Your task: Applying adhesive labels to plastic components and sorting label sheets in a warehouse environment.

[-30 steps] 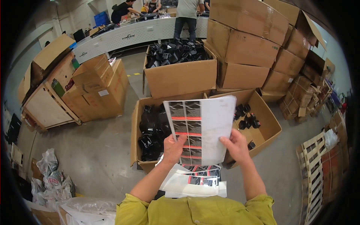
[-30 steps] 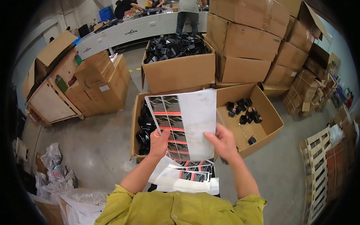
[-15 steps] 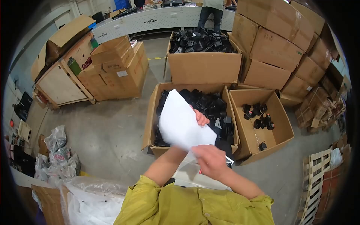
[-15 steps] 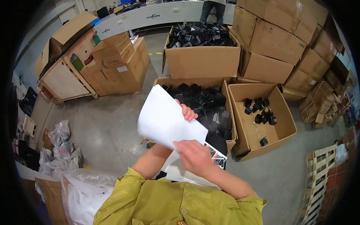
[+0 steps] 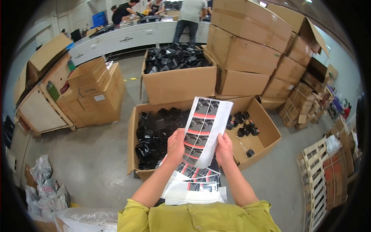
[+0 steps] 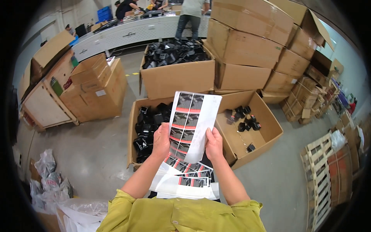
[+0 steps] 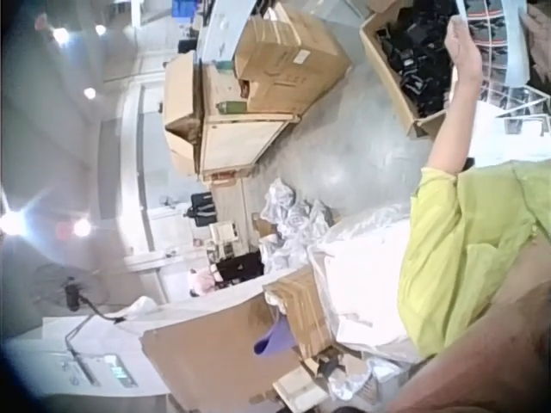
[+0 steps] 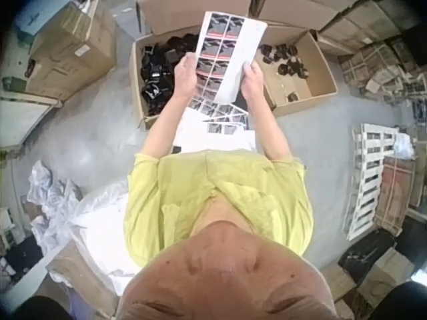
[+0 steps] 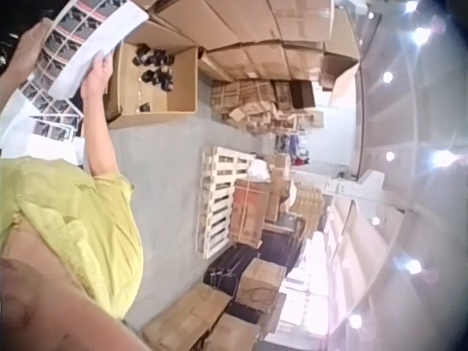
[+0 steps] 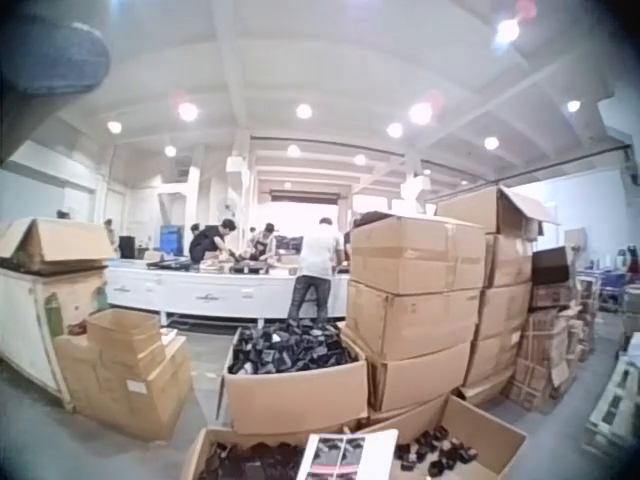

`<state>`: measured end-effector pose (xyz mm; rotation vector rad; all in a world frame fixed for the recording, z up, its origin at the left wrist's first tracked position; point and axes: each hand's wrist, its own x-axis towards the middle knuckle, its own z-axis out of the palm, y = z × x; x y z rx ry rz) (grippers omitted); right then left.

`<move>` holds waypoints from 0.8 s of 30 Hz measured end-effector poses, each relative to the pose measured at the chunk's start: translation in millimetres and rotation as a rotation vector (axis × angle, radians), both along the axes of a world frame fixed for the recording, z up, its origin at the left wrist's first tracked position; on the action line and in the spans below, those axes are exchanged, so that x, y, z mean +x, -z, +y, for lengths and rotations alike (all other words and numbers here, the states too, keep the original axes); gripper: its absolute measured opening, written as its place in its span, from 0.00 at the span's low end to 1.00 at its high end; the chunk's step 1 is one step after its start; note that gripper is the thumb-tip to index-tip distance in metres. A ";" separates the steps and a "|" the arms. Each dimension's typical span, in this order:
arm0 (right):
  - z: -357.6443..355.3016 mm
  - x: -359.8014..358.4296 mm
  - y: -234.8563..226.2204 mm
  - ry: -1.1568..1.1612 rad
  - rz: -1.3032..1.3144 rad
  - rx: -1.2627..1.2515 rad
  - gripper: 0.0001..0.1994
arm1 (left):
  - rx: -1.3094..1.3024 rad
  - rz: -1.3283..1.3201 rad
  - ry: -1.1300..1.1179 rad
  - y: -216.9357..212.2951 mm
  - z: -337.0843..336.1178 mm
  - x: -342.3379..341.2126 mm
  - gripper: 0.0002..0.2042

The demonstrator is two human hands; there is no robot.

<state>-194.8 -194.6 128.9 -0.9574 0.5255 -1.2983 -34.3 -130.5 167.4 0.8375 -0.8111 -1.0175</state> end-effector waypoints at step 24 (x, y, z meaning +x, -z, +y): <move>21.8 10.4 49.1 -0.583 -0.420 0.234 0.16 | 0.132 -0.267 0.189 -21.4 24.4 -49.7 0.47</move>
